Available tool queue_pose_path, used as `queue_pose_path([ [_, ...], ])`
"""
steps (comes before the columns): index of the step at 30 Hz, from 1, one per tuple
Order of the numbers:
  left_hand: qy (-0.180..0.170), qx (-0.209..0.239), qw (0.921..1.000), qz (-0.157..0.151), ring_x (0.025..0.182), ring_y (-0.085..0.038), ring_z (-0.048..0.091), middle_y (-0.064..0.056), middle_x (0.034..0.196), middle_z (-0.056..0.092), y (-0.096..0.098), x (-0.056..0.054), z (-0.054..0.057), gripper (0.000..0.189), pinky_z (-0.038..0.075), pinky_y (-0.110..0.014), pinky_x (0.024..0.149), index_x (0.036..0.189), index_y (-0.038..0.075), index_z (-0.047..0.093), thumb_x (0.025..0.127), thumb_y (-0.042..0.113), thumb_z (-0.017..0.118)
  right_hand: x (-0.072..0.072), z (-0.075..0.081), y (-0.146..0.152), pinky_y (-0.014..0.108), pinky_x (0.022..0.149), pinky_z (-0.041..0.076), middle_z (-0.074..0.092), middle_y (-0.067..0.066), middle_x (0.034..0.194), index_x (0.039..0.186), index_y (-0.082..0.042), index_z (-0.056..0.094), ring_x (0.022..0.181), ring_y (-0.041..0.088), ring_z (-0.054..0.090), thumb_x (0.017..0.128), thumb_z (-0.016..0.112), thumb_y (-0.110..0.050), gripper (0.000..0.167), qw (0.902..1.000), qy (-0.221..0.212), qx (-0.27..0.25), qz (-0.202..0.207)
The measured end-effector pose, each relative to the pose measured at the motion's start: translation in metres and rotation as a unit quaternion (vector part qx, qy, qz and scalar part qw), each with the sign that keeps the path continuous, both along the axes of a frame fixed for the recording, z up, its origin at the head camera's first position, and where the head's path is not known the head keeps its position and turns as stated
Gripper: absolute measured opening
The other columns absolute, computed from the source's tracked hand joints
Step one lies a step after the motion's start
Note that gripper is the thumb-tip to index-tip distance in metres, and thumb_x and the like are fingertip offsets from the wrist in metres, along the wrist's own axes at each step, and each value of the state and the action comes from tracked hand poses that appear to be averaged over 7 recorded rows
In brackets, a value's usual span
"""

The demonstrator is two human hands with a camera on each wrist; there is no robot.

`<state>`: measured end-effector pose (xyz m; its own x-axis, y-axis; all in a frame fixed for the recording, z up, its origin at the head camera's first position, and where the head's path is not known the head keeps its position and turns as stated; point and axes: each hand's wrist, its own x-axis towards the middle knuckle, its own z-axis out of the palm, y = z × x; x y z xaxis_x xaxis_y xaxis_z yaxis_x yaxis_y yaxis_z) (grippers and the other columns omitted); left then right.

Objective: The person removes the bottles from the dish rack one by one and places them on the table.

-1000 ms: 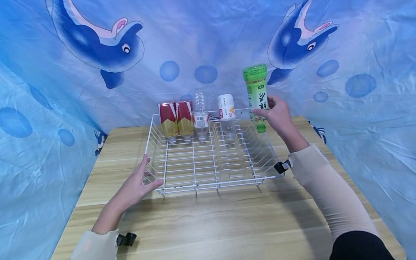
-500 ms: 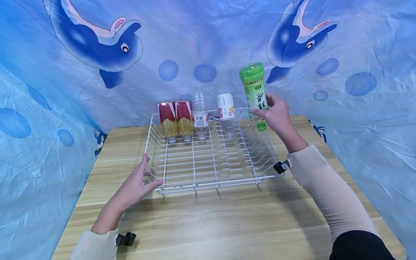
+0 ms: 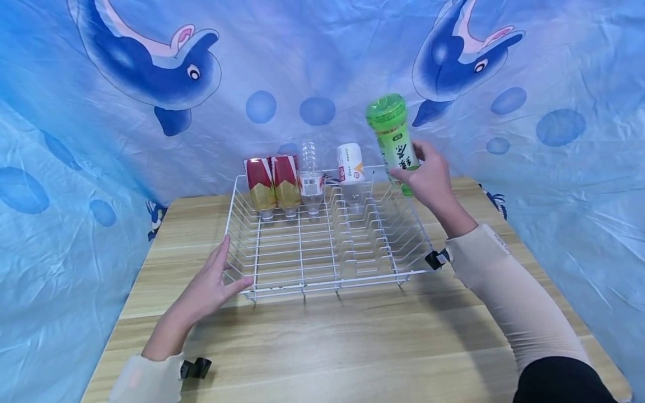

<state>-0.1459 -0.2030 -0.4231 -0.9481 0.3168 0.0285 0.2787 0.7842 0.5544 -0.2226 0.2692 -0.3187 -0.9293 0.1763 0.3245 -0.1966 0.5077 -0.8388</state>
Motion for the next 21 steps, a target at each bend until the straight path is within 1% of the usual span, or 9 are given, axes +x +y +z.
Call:
queue_pose_path([
  [4,0.007,-0.013,0.9999,-0.001,0.144,-0.056,0.018,-0.027,0.165,0.001,0.000,0.000,0.001,0.116,0.024,-0.074,0.108,0.161,0.015,-0.011,0.089,0.061,0.067,0.002,-0.001,-0.002,0.051,0.101,0.047,0.056,0.015,0.140,0.149,-0.008,0.046,0.122,0.033,0.056,0.082,0.083,-0.015,0.077,0.9996,0.023,0.018,-0.004],
  [8,0.011,-0.029,0.9995,-0.003,0.143,-0.057,0.019,-0.025,0.166,-0.001,0.002,-0.001,0.004,0.118,0.026,-0.074,0.107,0.162,0.016,-0.010,0.087,0.064,0.068,0.004,-0.002,-0.003,0.052,0.099,0.048,0.058,0.016,0.137,0.147,-0.007,0.048,0.120,0.034,0.057,0.082,0.083,-0.012,0.074,0.9987,0.041,0.030,-0.005],
  [12,0.007,-0.046,0.9989,-0.001,0.141,-0.059,0.021,-0.025,0.166,-0.004,0.003,0.000,0.008,0.118,0.029,-0.075,0.104,0.162,0.017,-0.011,0.087,0.067,0.066,0.006,-0.002,-0.003,0.052,0.097,0.049,0.059,0.016,0.135,0.145,-0.006,0.049,0.117,0.034,0.058,0.082,0.083,-0.012,0.072,0.9982,0.049,0.036,-0.006],
  [15,0.011,-0.056,0.9984,0.001,0.140,-0.059,0.023,-0.022,0.166,-0.007,0.003,0.000,0.010,0.118,0.031,-0.075,0.102,0.162,0.017,-0.010,0.086,0.068,0.066,0.007,-0.002,-0.003,0.052,0.094,0.050,0.060,0.016,0.134,0.145,-0.007,0.049,0.114,0.034,0.059,0.082,0.082,-0.014,0.072,0.9977,0.053,0.042,-0.009],
  [18,0.017,-0.059,0.9981,0.000,0.142,-0.058,0.020,-0.020,0.167,-0.010,0.003,0.000,0.012,0.119,0.030,-0.076,0.103,0.162,0.018,-0.009,0.086,0.068,0.067,0.009,-0.002,-0.003,0.052,0.093,0.051,0.060,0.016,0.133,0.145,-0.007,0.049,0.113,0.034,0.060,0.082,0.082,-0.015,0.072,0.9969,0.060,0.051,-0.012],
  [21,0.028,-0.065,0.9975,-0.002,0.145,-0.056,0.013,-0.019,0.167,-0.009,0.003,0.000,0.015,0.119,0.024,-0.078,0.105,0.162,0.019,-0.008,0.085,0.068,0.067,0.010,-0.002,-0.003,0.052,0.093,0.051,0.060,0.017,0.134,0.146,-0.006,0.049,0.114,0.035,0.060,0.082,0.082,-0.014,0.072,0.9958,0.066,0.061,-0.016],
])
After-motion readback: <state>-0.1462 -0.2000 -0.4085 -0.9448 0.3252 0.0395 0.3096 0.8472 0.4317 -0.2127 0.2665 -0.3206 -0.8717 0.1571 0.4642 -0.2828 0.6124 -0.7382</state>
